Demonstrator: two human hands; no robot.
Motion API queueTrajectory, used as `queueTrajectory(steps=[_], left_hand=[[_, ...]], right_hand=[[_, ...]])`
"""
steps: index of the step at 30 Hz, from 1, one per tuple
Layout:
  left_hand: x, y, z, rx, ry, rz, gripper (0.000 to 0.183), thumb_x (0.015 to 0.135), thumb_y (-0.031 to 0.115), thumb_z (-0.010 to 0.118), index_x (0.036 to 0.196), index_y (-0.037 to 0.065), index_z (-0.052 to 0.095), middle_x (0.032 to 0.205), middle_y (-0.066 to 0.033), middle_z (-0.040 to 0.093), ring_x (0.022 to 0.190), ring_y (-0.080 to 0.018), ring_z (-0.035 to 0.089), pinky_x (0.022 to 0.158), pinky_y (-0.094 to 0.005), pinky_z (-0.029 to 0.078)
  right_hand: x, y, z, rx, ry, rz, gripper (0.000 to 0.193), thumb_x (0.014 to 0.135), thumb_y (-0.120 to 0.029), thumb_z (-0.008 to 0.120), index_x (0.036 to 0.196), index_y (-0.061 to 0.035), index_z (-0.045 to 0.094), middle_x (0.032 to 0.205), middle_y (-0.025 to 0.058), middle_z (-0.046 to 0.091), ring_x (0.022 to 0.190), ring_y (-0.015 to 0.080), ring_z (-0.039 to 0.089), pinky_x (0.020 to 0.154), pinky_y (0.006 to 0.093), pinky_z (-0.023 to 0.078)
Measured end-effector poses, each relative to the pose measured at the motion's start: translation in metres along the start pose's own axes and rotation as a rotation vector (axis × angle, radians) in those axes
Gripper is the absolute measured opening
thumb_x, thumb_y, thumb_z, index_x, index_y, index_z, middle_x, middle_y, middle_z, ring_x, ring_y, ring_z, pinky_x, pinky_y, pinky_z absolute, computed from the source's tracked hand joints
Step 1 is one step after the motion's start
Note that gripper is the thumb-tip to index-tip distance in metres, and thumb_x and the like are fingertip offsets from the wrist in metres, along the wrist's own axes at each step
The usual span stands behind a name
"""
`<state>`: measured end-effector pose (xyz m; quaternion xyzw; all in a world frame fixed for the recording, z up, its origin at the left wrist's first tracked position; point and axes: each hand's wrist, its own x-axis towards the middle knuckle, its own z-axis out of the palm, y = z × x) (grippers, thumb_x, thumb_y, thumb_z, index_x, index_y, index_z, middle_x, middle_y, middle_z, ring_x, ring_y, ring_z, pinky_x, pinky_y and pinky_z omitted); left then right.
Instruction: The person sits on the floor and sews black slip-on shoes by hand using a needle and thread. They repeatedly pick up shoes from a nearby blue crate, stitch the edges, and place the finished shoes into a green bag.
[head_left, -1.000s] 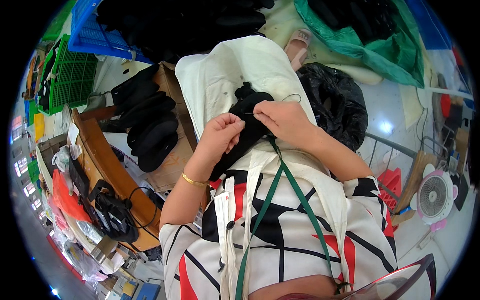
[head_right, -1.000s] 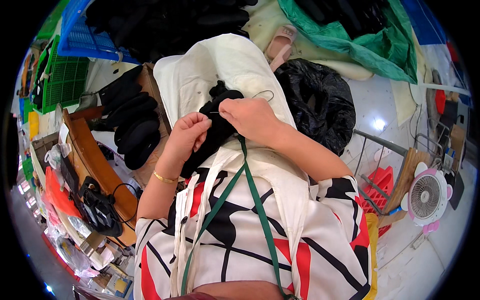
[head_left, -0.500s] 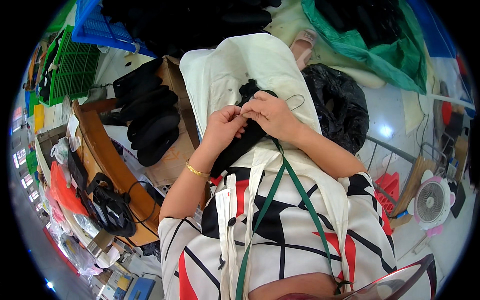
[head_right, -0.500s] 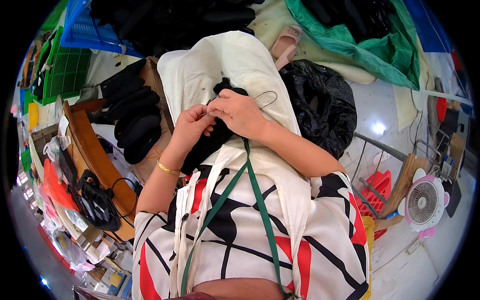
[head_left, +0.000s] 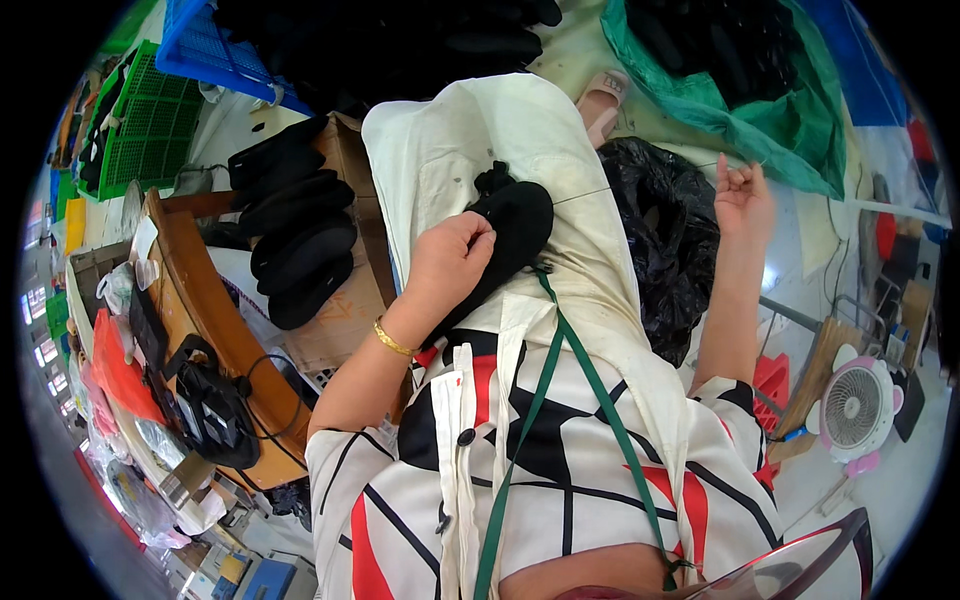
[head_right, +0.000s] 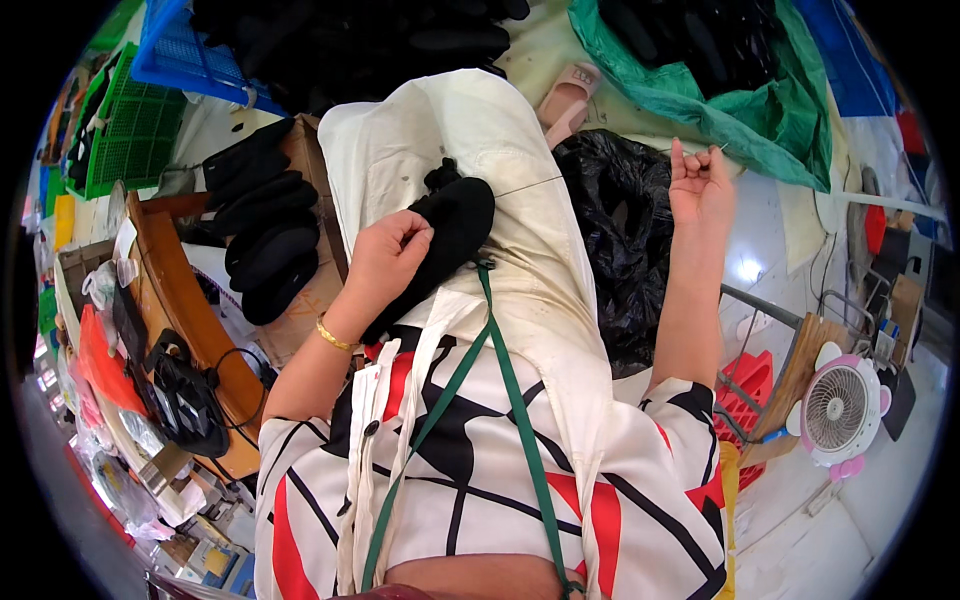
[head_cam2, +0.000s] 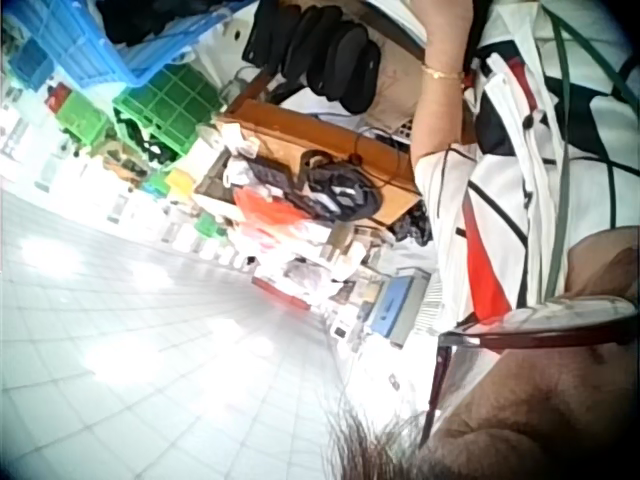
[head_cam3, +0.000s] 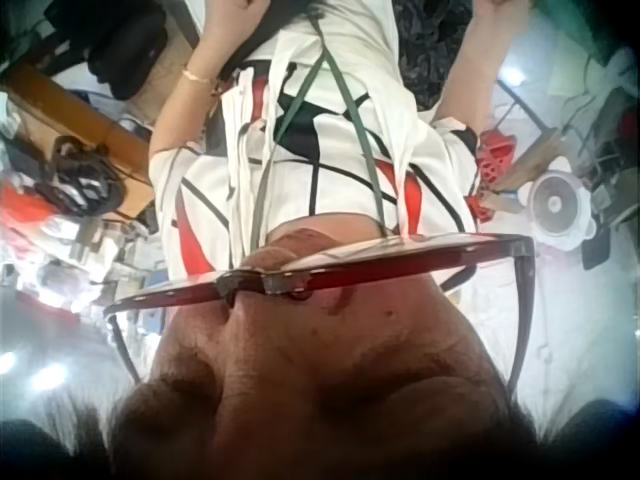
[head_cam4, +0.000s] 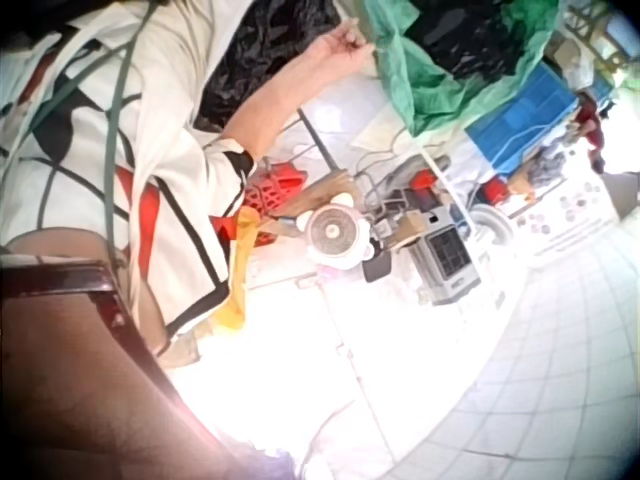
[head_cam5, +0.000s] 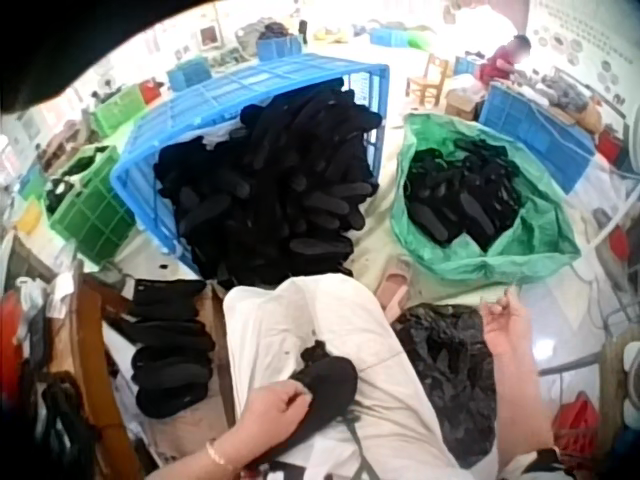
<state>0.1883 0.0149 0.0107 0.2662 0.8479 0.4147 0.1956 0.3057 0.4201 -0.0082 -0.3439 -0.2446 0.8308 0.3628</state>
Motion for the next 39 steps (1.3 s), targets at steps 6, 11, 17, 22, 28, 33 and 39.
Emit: queueTrajectory(steps=[6, 11, 17, 22, 28, 33, 39], left_hand=[[-0.007, 0.014, 0.006, 0.628, 0.182, 0.343, 0.008, 0.085, 0.016, 0.067, 0.087, 0.01, 0.062, 0.073, -0.0059, 0.063, 0.068, -0.0255, 0.064, 0.055, -0.036, 0.05], [0.004, -0.002, 0.004, 0.733, 0.19, 0.535, 0.008, 0.08, 0.017, 0.063, 0.085, 0.013, 0.058, 0.067, -0.0022, 0.055, 0.063, -0.0212, 0.061, 0.051, -0.0353, 0.048], [0.009, -0.011, 0.006, 0.656, 0.123, 0.521, 0.01, 0.084, 0.019, 0.062, 0.076, 0.013, 0.059, 0.065, -0.0048, 0.059, 0.064, -0.0252, 0.063, 0.053, -0.0384, 0.049], [0.01, 0.006, 0.012, 0.67, 0.028, 0.418, 0.015, 0.086, 0.021, 0.063, 0.074, 0.012, 0.061, 0.067, -0.0088, 0.062, 0.065, -0.0297, 0.065, 0.056, -0.0426, 0.05], [0.017, 0.018, 0.03, 0.731, 0.13, 0.46, 0.006, 0.078, 0.01, 0.061, 0.072, 0.009, 0.06, 0.078, -0.0084, 0.057, 0.078, -0.0295, 0.061, 0.061, -0.0407, 0.052], [0.016, 0.019, 0.03, 0.734, 0.144, 0.459, 0.005, 0.075, 0.006, 0.061, 0.07, 0.008, 0.059, 0.082, -0.0086, 0.055, 0.082, -0.0286, 0.058, 0.064, -0.0402, 0.052], [0.022, 0.012, 0.026, 0.449, 0.107, 0.29, 0.011, 0.082, 0.014, 0.065, 0.076, 0.005, 0.063, 0.081, -0.01, 0.058, 0.08, -0.0303, 0.061, 0.066, -0.0394, 0.051]], right_hand=[[0.006, 0.004, -0.022, 0.055, 0.074, -0.008, 0.02, 0.099, -0.009, 0.056, 0.081, -0.0003, 0.051, 0.071, 0.0051, 0.052, 0.061, 0.0162, 0.049, 0.101, 0.0485, 0.052], [0.002, -0.017, -0.011, 0.021, -0.119, -0.049, 0.015, 0.098, -0.01, 0.058, 0.085, -0.0023, 0.054, 0.072, 0.0033, 0.053, 0.062, 0.015, 0.05, 0.097, 0.0461, 0.053], [-0.044, -0.051, 0.039, -0.073, -0.332, -0.177, 0.007, 0.098, -0.011, 0.058, 0.099, -0.0031, 0.058, 0.073, 0.0009, 0.053, 0.064, 0.013, 0.05, 0.089, 0.0425, 0.055], [-0.062, -0.066, 0.064, -0.111, -0.457, -0.23, 0.01, 0.098, -0.01, 0.057, 0.106, -0.0044, 0.06, 0.071, 0.0022, 0.054, 0.06, 0.0119, 0.052, 0.078, 0.0437, 0.058], [-0.085, -0.078, 0.101, -0.155, -0.49, -0.265, 0.01, 0.094, -0.003, 0.059, 0.104, -0.003, 0.058, 0.072, 0.0022, 0.054, 0.061, 0.0121, 0.053, 0.072, 0.0413, 0.06], [-0.069, -0.125, 0.114, -0.191, -0.626, -0.627, 0.022, 0.092, -0.002, 0.049, 0.071, -0.0053, 0.044, 0.065, 0.0033, 0.046, 0.058, 0.0148, 0.048, 0.087, 0.0475, 0.055], [-0.041, -0.12, 0.097, -0.434, -0.757, -0.801, 0.009, 0.097, -0.004, 0.054, 0.089, -0.0037, 0.059, 0.076, 0.0069, 0.059, 0.07, 0.0172, 0.059, 0.092, 0.0429, 0.054]])
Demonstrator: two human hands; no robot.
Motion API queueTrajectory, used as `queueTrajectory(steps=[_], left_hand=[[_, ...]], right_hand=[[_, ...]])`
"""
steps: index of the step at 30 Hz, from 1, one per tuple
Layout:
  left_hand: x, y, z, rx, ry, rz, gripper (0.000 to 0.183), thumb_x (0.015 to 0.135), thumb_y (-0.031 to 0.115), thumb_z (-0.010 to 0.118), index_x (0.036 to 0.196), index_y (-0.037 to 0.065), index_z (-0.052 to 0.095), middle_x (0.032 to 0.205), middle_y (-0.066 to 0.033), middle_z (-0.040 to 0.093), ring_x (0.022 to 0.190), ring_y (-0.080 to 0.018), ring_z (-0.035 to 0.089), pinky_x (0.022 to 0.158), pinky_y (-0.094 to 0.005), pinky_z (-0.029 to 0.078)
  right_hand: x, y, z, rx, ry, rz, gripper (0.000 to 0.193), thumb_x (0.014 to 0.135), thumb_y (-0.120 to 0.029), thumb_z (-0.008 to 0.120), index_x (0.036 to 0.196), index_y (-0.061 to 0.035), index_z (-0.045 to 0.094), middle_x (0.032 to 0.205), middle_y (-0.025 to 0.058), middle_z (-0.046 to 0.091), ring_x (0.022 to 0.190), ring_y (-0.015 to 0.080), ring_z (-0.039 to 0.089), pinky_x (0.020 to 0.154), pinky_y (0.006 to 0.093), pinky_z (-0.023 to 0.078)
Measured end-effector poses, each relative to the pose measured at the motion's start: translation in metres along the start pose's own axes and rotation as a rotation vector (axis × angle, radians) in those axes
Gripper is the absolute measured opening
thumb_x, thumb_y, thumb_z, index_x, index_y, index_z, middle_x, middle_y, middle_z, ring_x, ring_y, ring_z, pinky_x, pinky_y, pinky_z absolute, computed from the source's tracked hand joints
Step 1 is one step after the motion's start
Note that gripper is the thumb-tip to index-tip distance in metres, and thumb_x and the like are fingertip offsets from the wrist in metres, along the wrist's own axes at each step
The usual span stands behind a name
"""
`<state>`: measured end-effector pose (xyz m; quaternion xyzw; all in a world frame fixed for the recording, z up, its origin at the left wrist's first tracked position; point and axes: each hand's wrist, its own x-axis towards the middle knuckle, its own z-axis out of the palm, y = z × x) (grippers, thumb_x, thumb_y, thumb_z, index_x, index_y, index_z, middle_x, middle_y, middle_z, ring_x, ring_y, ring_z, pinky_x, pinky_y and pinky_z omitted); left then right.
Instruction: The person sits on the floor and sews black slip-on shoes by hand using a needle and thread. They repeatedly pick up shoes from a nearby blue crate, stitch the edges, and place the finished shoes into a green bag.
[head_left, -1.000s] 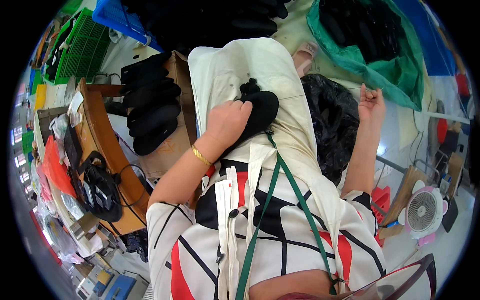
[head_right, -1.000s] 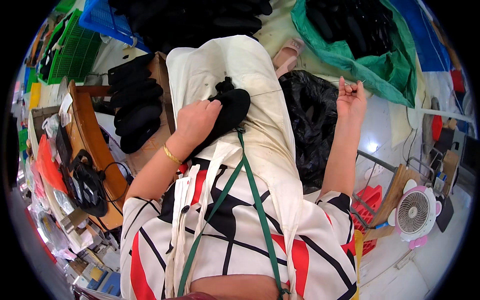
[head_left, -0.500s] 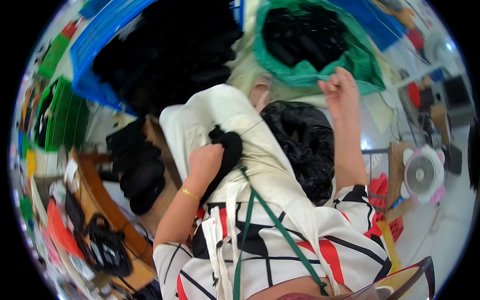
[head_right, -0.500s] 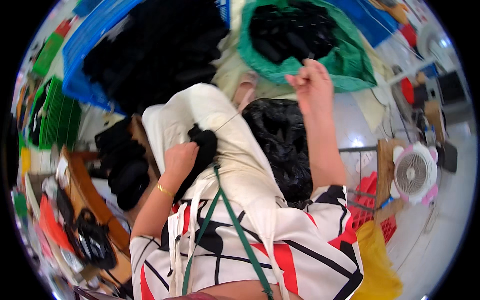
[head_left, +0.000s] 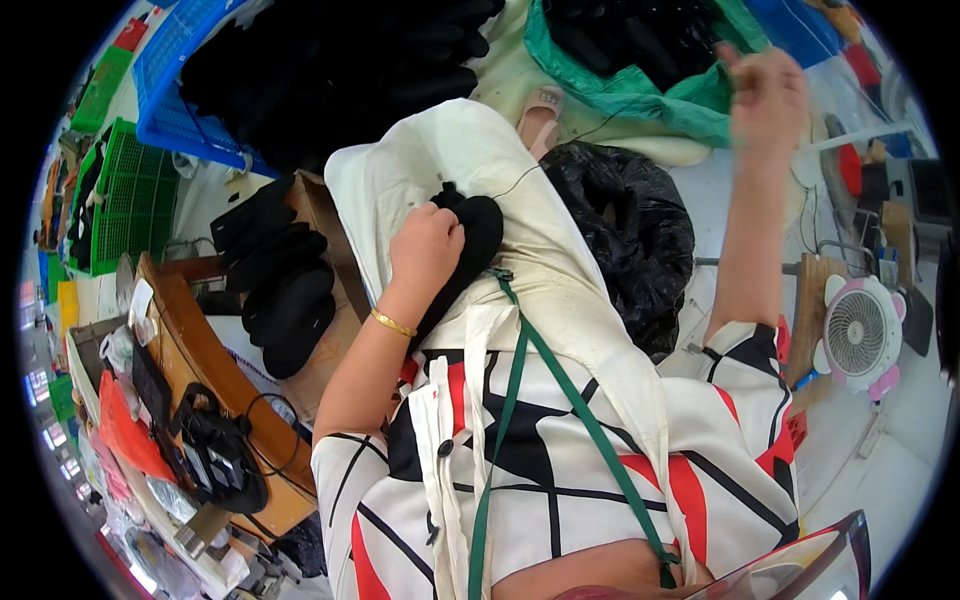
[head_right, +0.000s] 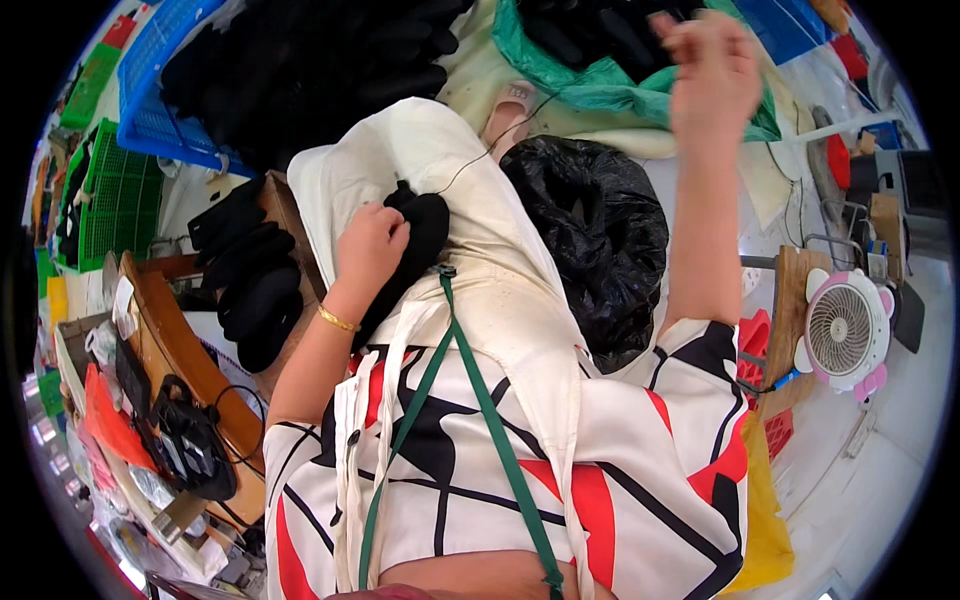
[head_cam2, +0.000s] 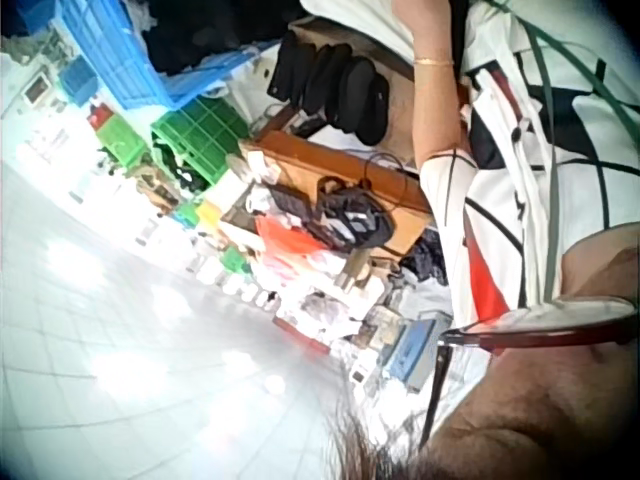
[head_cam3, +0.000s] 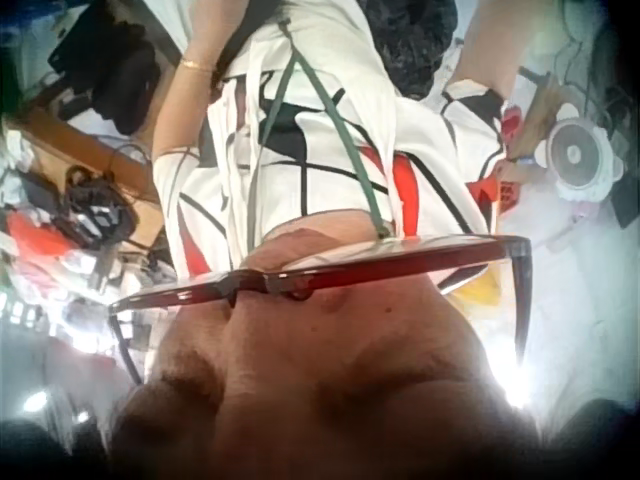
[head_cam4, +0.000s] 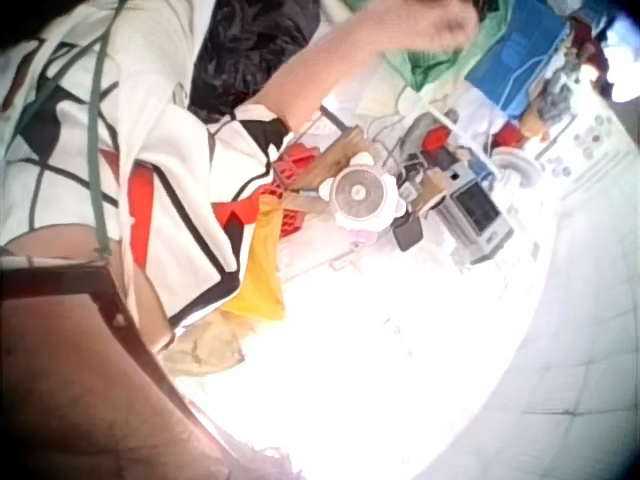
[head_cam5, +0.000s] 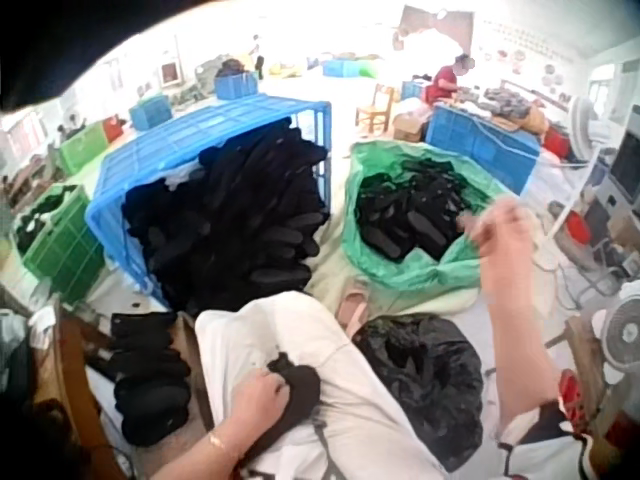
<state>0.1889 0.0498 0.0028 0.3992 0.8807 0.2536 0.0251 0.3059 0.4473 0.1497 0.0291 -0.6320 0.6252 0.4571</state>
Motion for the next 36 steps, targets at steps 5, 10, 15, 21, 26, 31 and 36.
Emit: queueTrajectory(steps=[5, 10, 15, 21, 26, 31, 36], left_hand=[[-0.008, -0.037, 0.009, -0.439, -0.077, -0.277, 0.018, 0.088, 0.018, 0.07, 0.086, 0.0, 0.068, 0.076, -0.006, 0.063, 0.068, -0.018, 0.058, 0.062, -0.0315, 0.046], [-0.006, -0.05, 0.016, -0.731, -0.175, -0.422, 0.019, 0.089, 0.018, 0.071, 0.085, 0.0, 0.068, 0.076, 0.0006, 0.063, 0.067, -0.0084, 0.052, 0.061, -0.0264, 0.043], [-0.007, -0.047, 0.01, -0.974, -0.237, -0.642, 0.013, 0.09, 0.019, 0.069, 0.087, 0.006, 0.069, 0.077, 0.0031, 0.062, 0.068, -0.0049, 0.052, 0.061, -0.0217, 0.042], [-0.007, -0.047, 0.009, -1.143, -0.236, -0.692, 0.014, 0.09, 0.021, 0.069, 0.087, 0.008, 0.07, 0.078, 0.003, 0.063, 0.071, -0.0068, 0.054, 0.064, -0.0219, 0.043], [-0.007, -0.053, 0.012, -1.154, -0.245, -0.706, 0.014, 0.089, 0.022, 0.069, 0.085, 0.008, 0.069, 0.077, 0.0026, 0.063, 0.07, -0.0073, 0.054, 0.064, -0.0227, 0.043], [-0.013, -0.057, 0.015, -1.221, -0.236, -0.732, 0.015, 0.089, 0.022, 0.07, 0.084, 0.009, 0.068, 0.076, 0.0024, 0.063, 0.069, -0.0073, 0.054, 0.064, -0.0228, 0.044], [-0.012, -0.053, 0.013, -1.248, -0.241, -0.742, 0.014, 0.089, 0.021, 0.069, 0.082, 0.009, 0.068, 0.076, 0.0027, 0.062, 0.069, -0.0067, 0.053, 0.064, -0.0221, 0.043]], right_hand=[[-0.108, 0.052, 0.118, -0.568, -0.601, 0.335, 0.012, 0.091, -0.007, 0.066, 0.102, -0.0028, 0.066, 0.094, 0.0065, 0.066, 0.084, 0.0159, 0.064, 0.076, 0.0301, 0.052], [-0.172, 0.091, 0.16, -0.896, -1.161, 0.025, 0.006, 0.083, -0.014, 0.064, 0.082, -0.0083, 0.063, 0.079, 0.0074, 0.062, 0.079, 0.0295, 0.064, 0.068, 0.0404, 0.051], [-0.164, 0.07, 0.178, -0.893, -1.01, 0.045, 0.016, 0.085, -0.022, 0.066, 0.079, -0.0076, 0.062, 0.076, 0.0087, 0.062, 0.078, 0.0307, 0.066, 0.064, 0.0414, 0.051], [-0.173, 0.047, 0.192, -1.043, -1.371, 0.415, 0.044, 0.087, -0.046, 0.064, 0.082, -0.0024, 0.065, 0.073, 0.015, 0.067, 0.075, 0.0346, 0.068, 0.064, 0.0457, 0.053], [-0.183, 0.068, 0.164, -0.818, -1.462, 0.559, 0.027, 0.084, -0.03, 0.064, 0.081, -0.003, 0.065, 0.075, 0.0187, 0.066, 0.075, 0.038, 0.065, 0.068, 0.0479, 0.049], [-0.143, 0.038, 0.153, -0.577, -1.496, 0.812, 0.016, 0.085, -0.016, 0.06, 0.092, -0.0019, 0.056, 0.079, 0.0175, 0.064, 0.072, 0.0334, 0.062, 0.067, 0.0402, 0.049], [-0.148, 0.044, 0.166, -0.627, -1.192, 0.643, 0.022, 0.087, -0.027, 0.064, 0.094, -0.0056, 0.062, 0.08, 0.0132, 0.065, 0.077, 0.0336, 0.064, 0.068, 0.0413, 0.049]])
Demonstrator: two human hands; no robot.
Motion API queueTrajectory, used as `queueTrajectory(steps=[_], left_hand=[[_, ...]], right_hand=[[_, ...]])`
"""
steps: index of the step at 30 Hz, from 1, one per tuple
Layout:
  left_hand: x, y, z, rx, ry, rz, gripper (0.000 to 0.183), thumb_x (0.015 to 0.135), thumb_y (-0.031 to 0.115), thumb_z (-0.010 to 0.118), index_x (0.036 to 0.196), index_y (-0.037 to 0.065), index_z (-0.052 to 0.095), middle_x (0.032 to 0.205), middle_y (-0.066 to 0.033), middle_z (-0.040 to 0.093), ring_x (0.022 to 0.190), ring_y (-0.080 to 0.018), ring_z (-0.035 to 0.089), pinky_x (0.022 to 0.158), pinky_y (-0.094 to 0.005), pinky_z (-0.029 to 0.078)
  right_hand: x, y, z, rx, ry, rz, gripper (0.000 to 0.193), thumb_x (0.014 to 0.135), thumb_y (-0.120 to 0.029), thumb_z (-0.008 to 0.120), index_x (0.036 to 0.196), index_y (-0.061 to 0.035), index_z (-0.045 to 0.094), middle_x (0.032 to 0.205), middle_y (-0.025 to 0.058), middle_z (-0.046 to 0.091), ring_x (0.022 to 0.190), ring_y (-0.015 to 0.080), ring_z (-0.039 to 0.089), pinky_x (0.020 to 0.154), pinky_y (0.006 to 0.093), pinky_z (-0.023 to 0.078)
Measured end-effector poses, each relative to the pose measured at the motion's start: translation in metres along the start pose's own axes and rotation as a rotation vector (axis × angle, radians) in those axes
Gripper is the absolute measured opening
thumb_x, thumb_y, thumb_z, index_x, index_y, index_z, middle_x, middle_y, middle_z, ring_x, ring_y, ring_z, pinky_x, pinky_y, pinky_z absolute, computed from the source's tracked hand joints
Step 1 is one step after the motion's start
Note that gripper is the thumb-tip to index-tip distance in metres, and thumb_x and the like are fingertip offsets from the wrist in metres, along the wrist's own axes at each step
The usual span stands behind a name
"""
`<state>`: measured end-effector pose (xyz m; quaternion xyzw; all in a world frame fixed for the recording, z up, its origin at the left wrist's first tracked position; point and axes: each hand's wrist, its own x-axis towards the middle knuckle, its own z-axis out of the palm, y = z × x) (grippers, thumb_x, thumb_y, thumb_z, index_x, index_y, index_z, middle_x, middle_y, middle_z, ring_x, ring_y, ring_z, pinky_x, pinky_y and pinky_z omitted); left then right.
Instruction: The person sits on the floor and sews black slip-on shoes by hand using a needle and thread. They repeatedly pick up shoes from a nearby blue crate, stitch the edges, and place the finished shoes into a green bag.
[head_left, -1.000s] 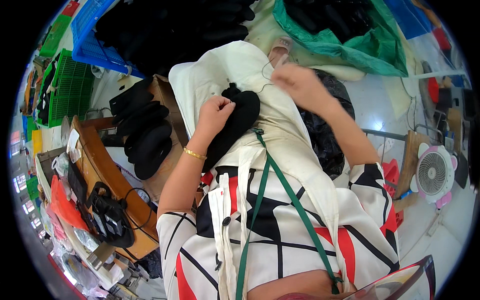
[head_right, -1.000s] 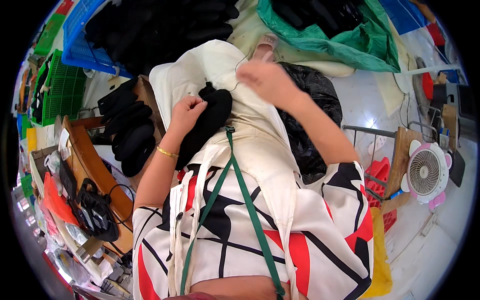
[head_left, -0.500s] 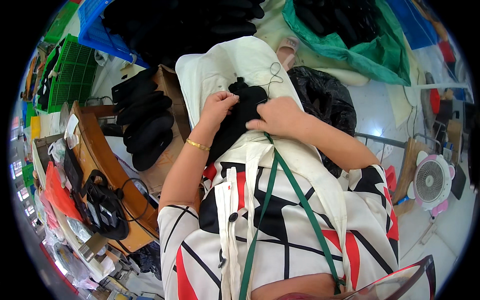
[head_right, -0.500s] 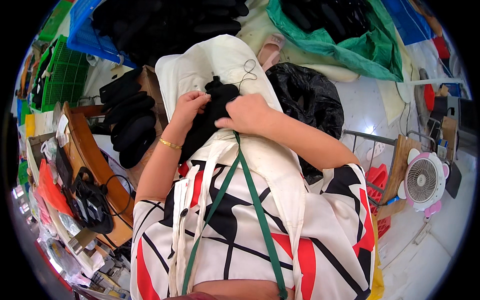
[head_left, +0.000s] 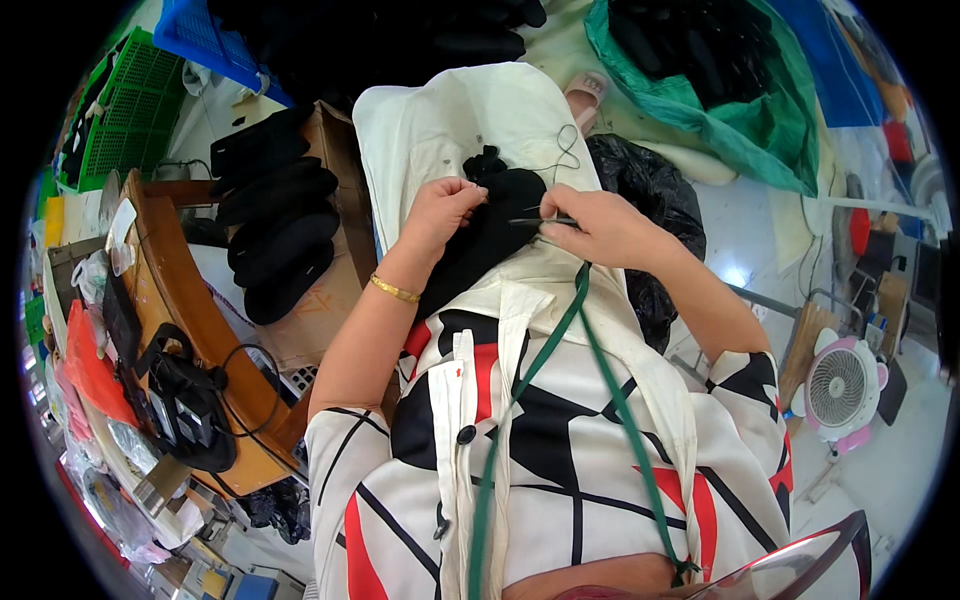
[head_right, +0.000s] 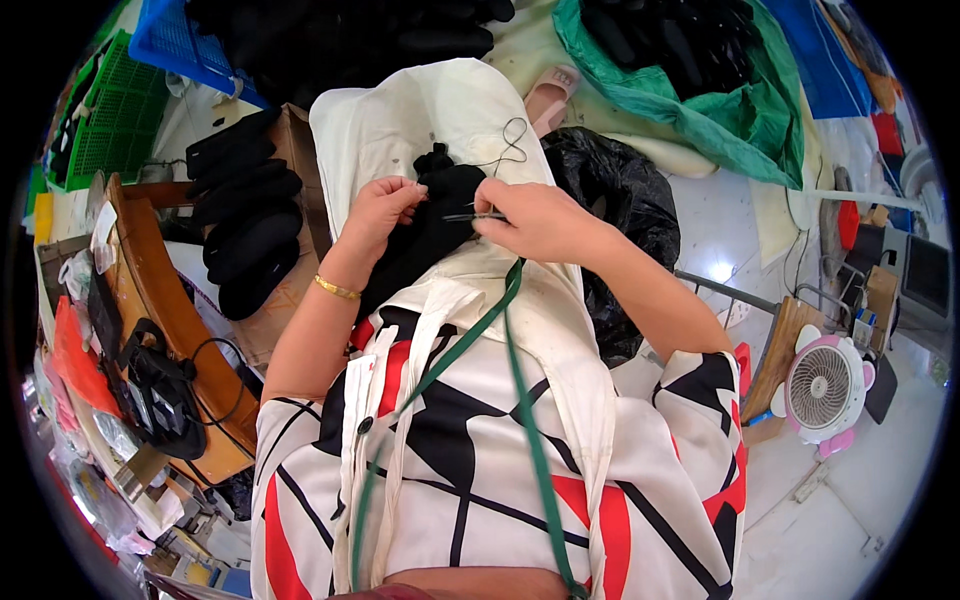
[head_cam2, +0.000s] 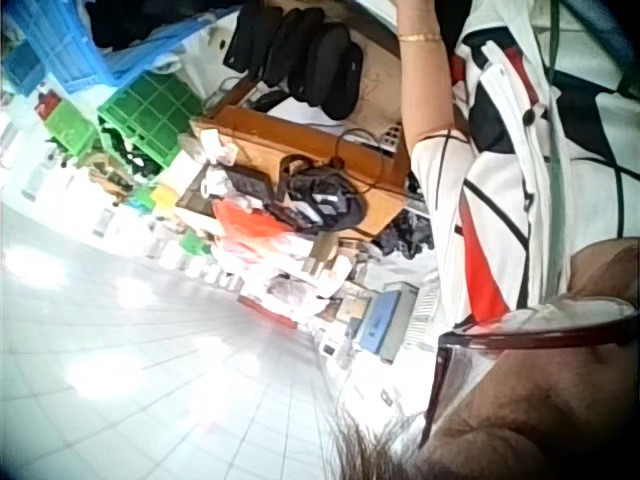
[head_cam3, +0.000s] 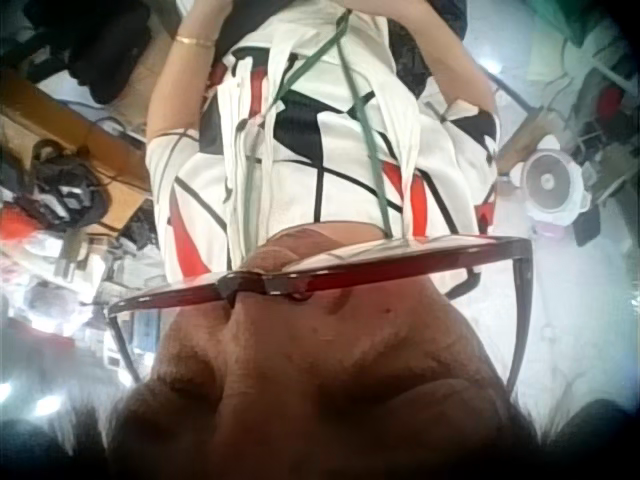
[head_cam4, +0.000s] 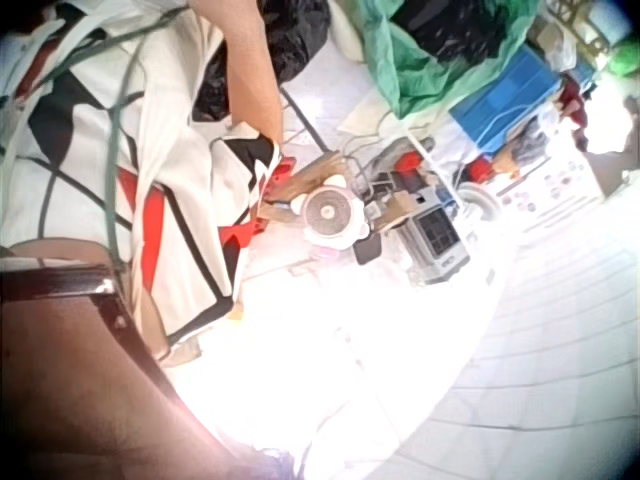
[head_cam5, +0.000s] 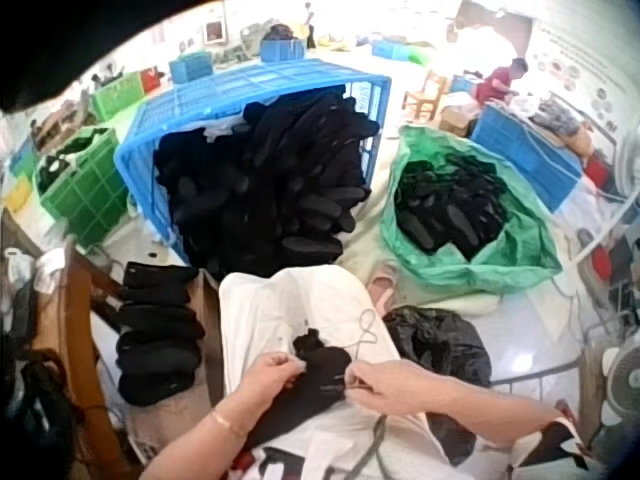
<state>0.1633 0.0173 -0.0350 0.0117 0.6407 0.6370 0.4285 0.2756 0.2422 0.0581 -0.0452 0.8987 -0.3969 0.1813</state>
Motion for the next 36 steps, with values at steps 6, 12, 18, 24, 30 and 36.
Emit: queueTrajectory(steps=[6, 12, 18, 24, 30, 36], left_hand=[[-0.005, 0.003, 0.0, -0.024, 0.012, -0.02, 0.013, 0.089, 0.02, 0.07, 0.083, 0.008, 0.067, 0.076, 0.003, 0.062, 0.069, -0.0061, 0.053, 0.064, -0.0218, 0.043], [-0.005, 0.004, 0.002, -0.037, 0.033, -0.043, 0.012, 0.089, 0.019, 0.069, 0.085, 0.008, 0.068, 0.077, 0.003, 0.063, 0.069, -0.0062, 0.053, 0.064, -0.0219, 0.043], [-0.005, 0.003, 0.001, -0.049, 0.021, -0.038, 0.012, 0.089, 0.019, 0.069, 0.087, 0.007, 0.068, 0.078, 0.003, 0.063, 0.07, -0.006, 0.053, 0.064, -0.0219, 0.043], [-0.005, 0.005, 0.001, -0.034, 0.016, -0.036, 0.012, 0.09, 0.019, 0.069, 0.088, 0.007, 0.068, 0.079, 0.0028, 0.063, 0.07, -0.0062, 0.053, 0.065, -0.022, 0.043], [-0.007, 0.005, 0.002, -0.029, 0.015, -0.032, 0.012, 0.09, 0.019, 0.069, 0.088, 0.008, 0.068, 0.079, 0.0028, 0.063, 0.071, -0.006, 0.053, 0.065, -0.0219, 0.043], [-0.008, 0.007, 0.006, -0.092, 0.151, 0.045, 0.013, 0.092, 0.021, 0.067, 0.092, 0.009, 0.069, 0.079, 0.0052, 0.061, 0.07, -0.0058, 0.052, 0.065, -0.0212, 0.043]], right_hand=[[0.03, -0.009, 0.012, -0.34, 0.208, -0.109, 0.03, 0.087, -0.037, 0.065, 0.082, -0.0079, 0.067, 0.079, 0.0086, 0.064, 0.076, 0.0309, 0.065, 0.064, 0.0432, 0.05], [0.042, -0.005, 0.022, -0.446, 0.265, -0.155, 0.027, 0.087, -0.034, 0.066, 0.076, -0.0094, 0.065, 0.076, 0.0073, 0.062, 0.073, 0.0281, 0.065, 0.061, 0.0404, 0.05], [0.046, -0.004, 0.024, -0.473, 0.272, -0.18, 0.026, 0.086, -0.032, 0.067, 0.074, -0.0099, 0.064, 0.074, 0.0058, 0.061, 0.072, 0.0263, 0.065, 0.06, 0.0387, 0.05], [0.047, -0.006, 0.023, -0.498, 0.277, -0.192, 0.024, 0.084, -0.031, 0.069, 0.073, -0.0103, 0.063, 0.073, 0.0041, 0.06, 0.073, 0.0245, 0.064, 0.059, 0.0382, 0.05], [0.049, -0.003, 0.026, -0.512, 0.288, -0.222, 0.024, 0.083, -0.03, 0.069, 0.073, -0.0102, 0.064, 0.072, 0.0036, 0.059, 0.073, 0.0244, 0.064, 0.059, 0.0379, 0.05], [0.026, -0.03, 0.026, -0.513, 0.18, -0.305, 0.025, 0.081, -0.034, 0.071, 0.086, -0.01, 0.068, 0.08, 0.0064, 0.061, 0.076, 0.0256, 0.064, 0.062, 0.0371, 0.051]])
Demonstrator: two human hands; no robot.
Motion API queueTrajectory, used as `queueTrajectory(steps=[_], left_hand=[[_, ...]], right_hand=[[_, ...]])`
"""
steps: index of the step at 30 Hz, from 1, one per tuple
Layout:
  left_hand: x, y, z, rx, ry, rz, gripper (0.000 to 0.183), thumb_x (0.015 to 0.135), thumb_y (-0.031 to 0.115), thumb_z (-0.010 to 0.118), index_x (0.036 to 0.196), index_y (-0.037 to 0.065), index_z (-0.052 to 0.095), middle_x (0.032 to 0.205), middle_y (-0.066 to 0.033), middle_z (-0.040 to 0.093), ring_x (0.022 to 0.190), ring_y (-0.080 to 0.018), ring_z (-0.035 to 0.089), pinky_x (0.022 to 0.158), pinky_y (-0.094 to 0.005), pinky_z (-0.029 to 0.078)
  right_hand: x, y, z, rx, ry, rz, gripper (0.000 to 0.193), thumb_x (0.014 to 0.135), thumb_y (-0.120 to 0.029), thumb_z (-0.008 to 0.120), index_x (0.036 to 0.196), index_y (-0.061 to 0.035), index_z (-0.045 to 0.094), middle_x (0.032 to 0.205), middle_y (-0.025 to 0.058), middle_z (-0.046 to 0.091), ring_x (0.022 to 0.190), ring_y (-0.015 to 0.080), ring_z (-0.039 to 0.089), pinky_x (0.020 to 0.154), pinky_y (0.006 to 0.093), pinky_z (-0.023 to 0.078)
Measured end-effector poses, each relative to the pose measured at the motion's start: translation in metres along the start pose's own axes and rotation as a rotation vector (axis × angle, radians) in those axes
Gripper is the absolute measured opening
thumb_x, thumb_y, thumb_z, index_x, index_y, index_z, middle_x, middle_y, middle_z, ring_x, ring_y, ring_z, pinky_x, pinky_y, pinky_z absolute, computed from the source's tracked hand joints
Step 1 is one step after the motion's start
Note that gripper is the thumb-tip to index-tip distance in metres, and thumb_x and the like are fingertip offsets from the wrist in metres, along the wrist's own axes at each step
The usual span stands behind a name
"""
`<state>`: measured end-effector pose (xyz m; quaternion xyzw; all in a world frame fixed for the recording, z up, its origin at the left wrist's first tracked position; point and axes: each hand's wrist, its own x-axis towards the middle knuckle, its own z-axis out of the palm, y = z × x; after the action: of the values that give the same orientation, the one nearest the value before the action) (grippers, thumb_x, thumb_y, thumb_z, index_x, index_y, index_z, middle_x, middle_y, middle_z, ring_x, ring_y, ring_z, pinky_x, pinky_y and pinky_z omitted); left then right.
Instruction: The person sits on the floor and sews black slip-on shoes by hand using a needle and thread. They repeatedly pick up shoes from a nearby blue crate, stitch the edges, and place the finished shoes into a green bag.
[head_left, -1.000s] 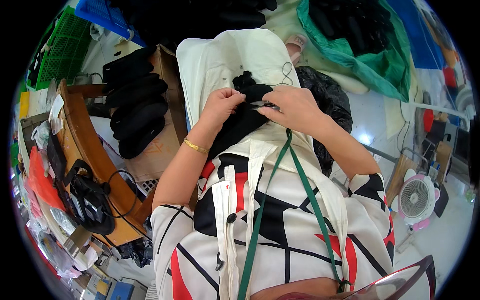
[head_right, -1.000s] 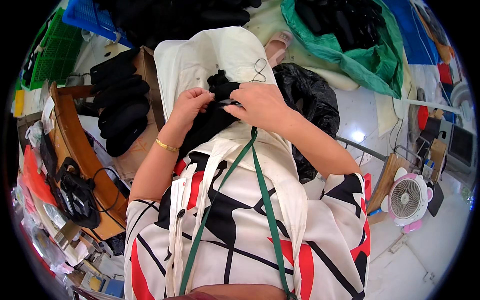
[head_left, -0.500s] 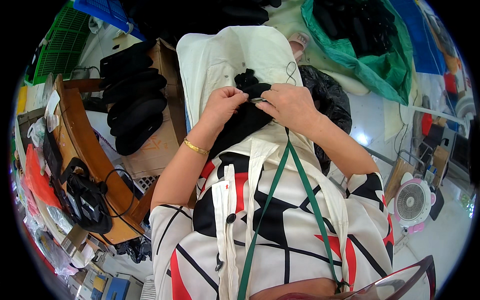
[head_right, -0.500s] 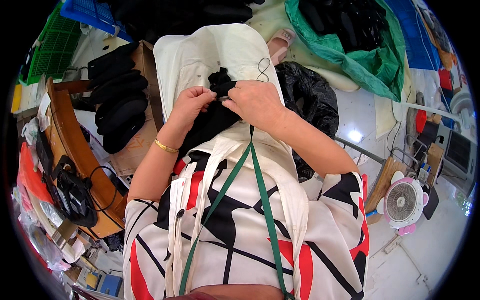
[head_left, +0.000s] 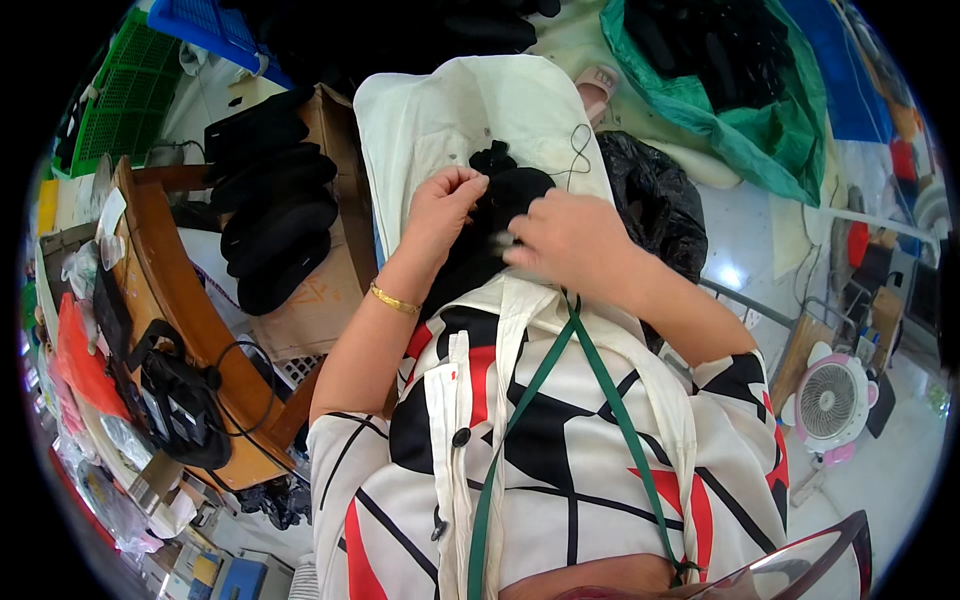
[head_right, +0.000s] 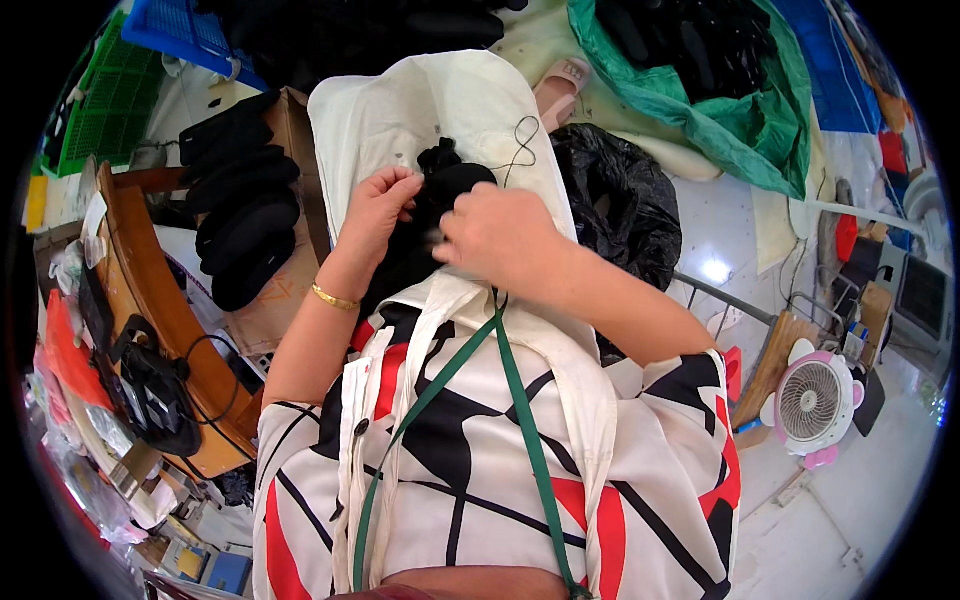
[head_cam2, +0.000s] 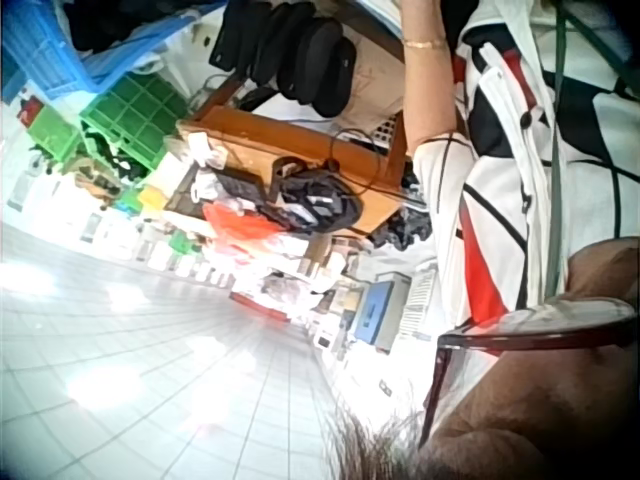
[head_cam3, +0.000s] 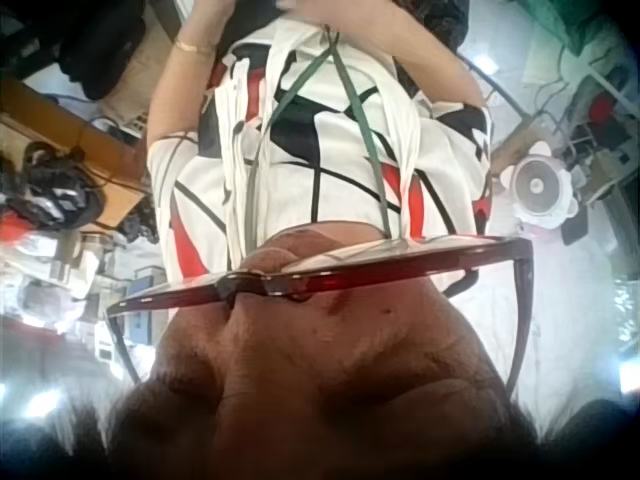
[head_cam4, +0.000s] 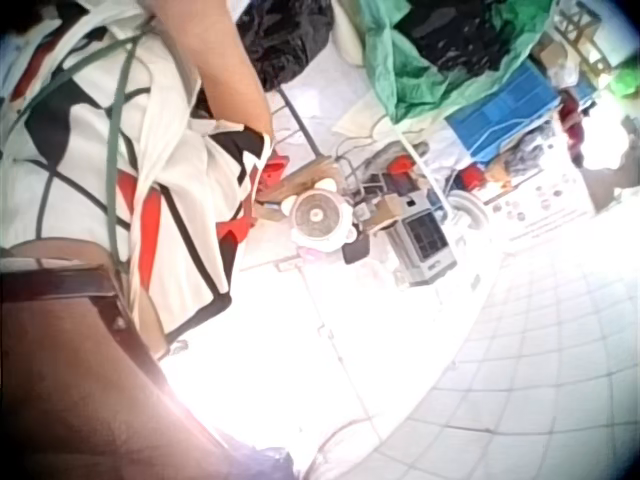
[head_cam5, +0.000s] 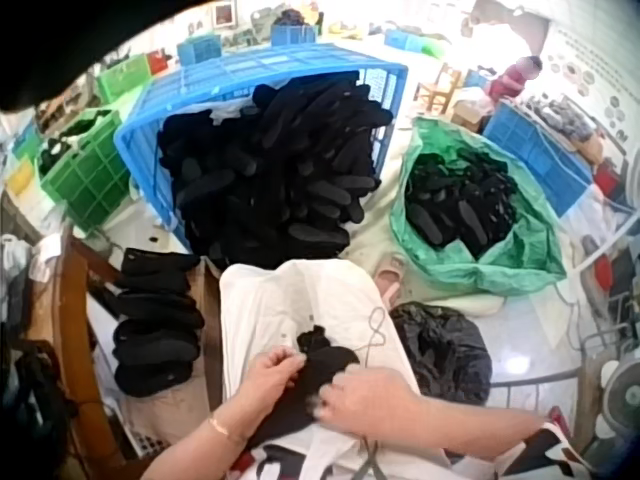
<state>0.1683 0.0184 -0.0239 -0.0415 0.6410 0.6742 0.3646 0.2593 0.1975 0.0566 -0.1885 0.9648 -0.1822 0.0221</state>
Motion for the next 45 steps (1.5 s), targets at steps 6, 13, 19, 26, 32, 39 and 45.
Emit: queueTrajectory(steps=[6, 13, 19, 26, 32, 39, 45], left_hand=[[-0.021, 0.009, -0.002, 0.383, -0.233, 0.162, 0.015, 0.095, 0.02, 0.064, 0.094, 0.006, 0.07, 0.078, 0.0058, 0.06, 0.071, -0.0031, 0.05, 0.065, -0.0203, 0.042], [-0.041, -0.008, 0.004, 0.727, -0.136, 0.111, 0.029, 0.092, 0.027, 0.067, 0.088, -0.002, 0.064, 0.067, -0.0097, 0.06, 0.062, -0.0161, 0.054, 0.061, -0.0307, 0.046], [-0.049, 0.003, 0.008, 0.789, -0.129, 0.245, 0.028, 0.086, 0.02, 0.072, 0.103, 0.001, 0.062, 0.07, -0.0104, 0.061, 0.061, -0.0218, 0.057, 0.06, -0.0337, 0.047], [-0.065, 0.023, 0.007, 1.037, -0.096, 0.727, 0.016, 0.081, 0.007, 0.071, 0.094, 0.003, 0.064, 0.084, -0.0129, 0.061, 0.079, -0.0323, 0.059, 0.066, -0.0373, 0.048], [-0.062, 0.008, -0.007, 0.354, -0.149, 0.311, 0.006, 0.085, 0.001, 0.066, 0.088, 0.001, 0.06, 0.081, -0.0012, 0.057, 0.074, -0.0128, 0.051, 0.066, -0.0288, 0.043], [-0.066, 0.017, 0.018, 0.05, -0.06, 0.174, 0.012, 0.086, 0.005, 0.075, 0.095, 0.003, 0.068, 0.088, -0.0009, 0.068, 0.08, -0.008, 0.06, 0.076, -0.0225, 0.049], [-0.06, 0.019, 0.019, 0.089, -0.156, 0.104, 0.021, 0.087, 0.004, 0.074, 0.107, 0.001, 0.069, 0.096, -0.0008, 0.07, 0.085, -0.0063, 0.062, 0.079, -0.0213, 0.05]], right_hand=[[-0.022, 0.014, 0.006, 0.11, 0.135, 0.176, 0.023, 0.081, -0.029, 0.071, 0.089, -0.009, 0.062, 0.079, 0.0073, 0.06, 0.078, 0.0278, 0.065, 0.063, 0.0391, 0.052], [-0.046, 0.036, 0.036, 0.186, 0.163, 0.216, 0.015, 0.086, -0.018, 0.067, 0.085, -0.0059, 0.059, 0.08, 0.0108, 0.063, 0.073, 0.0303, 0.065, 0.061, 0.0399, 0.052], [-0.069, 0.063, 0.014, 1.434, 0.151, 0.678, 0.009, 0.097, -0.011, 0.058, 0.106, -0.0077, 0.058, 0.08, 0.0026, 0.065, 0.059, 0.0072, 0.059, 0.056, 0.023, 0.05], [-0.063, 0.069, 0.024, 1.414, 0.488, 0.572, 0.013, 0.099, -0.017, 0.057, 0.103, -0.0041, 0.06, 0.086, 0.0, 0.064, 0.071, 0.01, 0.058, 0.069, 0.0251, 0.051], [-0.036, 0.032, 0.019, 0.841, 0.392, 0.46, 0.04, 0.088, -0.034, 0.068, 0.077, 0.0024, 0.057, 0.069, 0.0166, 0.056, 0.064, 0.0263, 0.055, 0.061, 0.0382, 0.043], [-0.031, 0.025, 0.018, 0.82, 0.436, 0.411, 0.032, 0.09, -0.027, 0.066, 0.079, 0.0017, 0.056, 0.069, 0.0127, 0.056, 0.061, 0.0237, 0.05, 0.058, 0.0358, 0.041], [-0.032, 0.042, 0.035, 0.725, 0.515, 0.349, 0.024, 0.087, -0.023, 0.068, 0.089, -0.0004, 0.062, 0.084, 0.0126, 0.062, 0.074, 0.024, 0.057, 0.065, 0.0362, 0.045]])
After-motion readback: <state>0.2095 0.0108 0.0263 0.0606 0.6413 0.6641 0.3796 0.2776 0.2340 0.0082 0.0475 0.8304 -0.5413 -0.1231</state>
